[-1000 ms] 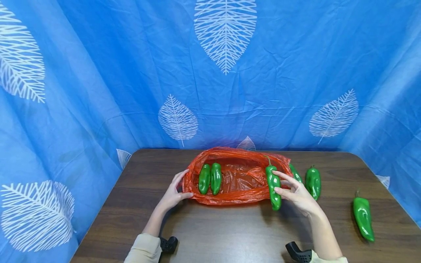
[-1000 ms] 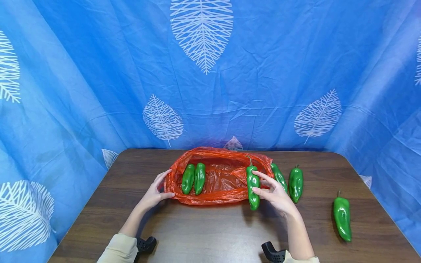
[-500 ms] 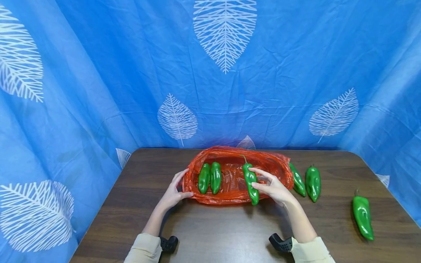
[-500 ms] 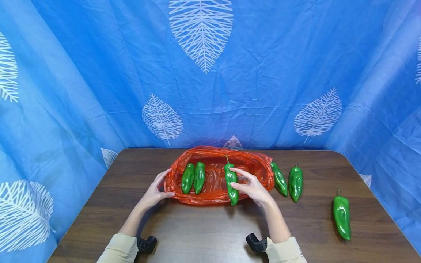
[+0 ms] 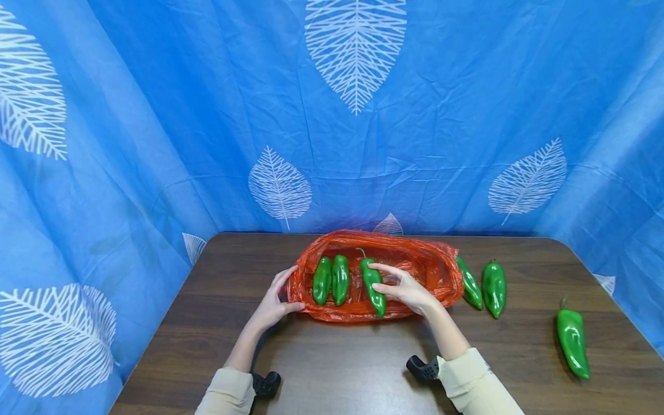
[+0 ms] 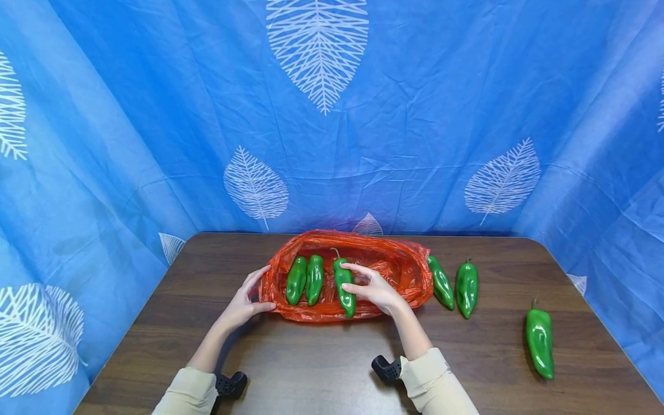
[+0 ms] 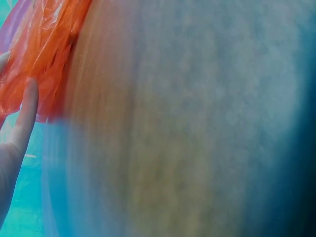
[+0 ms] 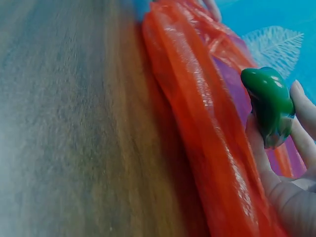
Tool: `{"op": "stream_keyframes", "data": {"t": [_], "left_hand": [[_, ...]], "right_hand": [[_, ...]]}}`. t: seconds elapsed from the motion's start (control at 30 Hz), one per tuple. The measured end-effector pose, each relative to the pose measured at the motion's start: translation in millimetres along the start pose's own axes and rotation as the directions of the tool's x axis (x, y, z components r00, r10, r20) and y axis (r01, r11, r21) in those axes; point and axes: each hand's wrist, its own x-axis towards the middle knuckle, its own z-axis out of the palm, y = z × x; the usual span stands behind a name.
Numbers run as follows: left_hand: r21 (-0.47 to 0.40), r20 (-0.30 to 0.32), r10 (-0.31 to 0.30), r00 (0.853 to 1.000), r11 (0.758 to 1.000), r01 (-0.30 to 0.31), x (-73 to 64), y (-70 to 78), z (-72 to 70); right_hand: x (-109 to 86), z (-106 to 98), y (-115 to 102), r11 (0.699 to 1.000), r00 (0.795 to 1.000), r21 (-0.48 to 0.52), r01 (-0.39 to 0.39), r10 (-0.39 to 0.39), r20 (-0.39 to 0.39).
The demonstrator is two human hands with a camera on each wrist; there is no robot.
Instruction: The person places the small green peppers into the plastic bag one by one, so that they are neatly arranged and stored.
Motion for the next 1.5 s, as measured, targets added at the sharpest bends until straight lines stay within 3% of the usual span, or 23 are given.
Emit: {"op": "stream_keyframes", "data": {"t": [0.23, 0.5, 0.73, 1.1, 1.33, 1.5], "left_hand": [[-0.005, 0.002, -0.003, 1.000, 1.000, 0.003, -0.3, 0.1, -0.4], [-0.007, 0.006, 0.003, 1.000, 1.000, -0.003, -0.2, -0.6, -0.3], [-0.012, 0.009, 0.005, 1.000, 1.000, -0.005, -0.2, -2.0, -0.9], [-0.021, 0.010, 0.004, 1.000, 1.000, -0.003, 0.1, -4.5, -0.5], [-0.011, 0.008, 0.010, 1.000, 1.000, -0.010, 0.4, -4.7, -0.6], [-0.008, 0.011, 0.012, 1.000, 1.000, -0.012, 0.5, -4.3, -0.5]], "right_hand": [[19.5, 8, 5, 0.999, 0.999, 0.046, -0.001, 0.000, 0.032], [38.1, 14, 7, 0.999, 0.999, 0.037, -0.029, 0.030, -0.034], [47.7, 20, 7, 1.000, 0.996, 0.007, -0.006, 0.006, -0.094], [54.1, 28, 12, 0.990, 0.990, -0.122, 0.068, -0.082, -0.112], [48.1, 32, 2, 0.963, 0.982, -0.243, 0.117, -0.149, -0.116], [52.4, 31, 10, 0.939, 0.981, -0.333, 0.089, -0.141, -0.134]]}}
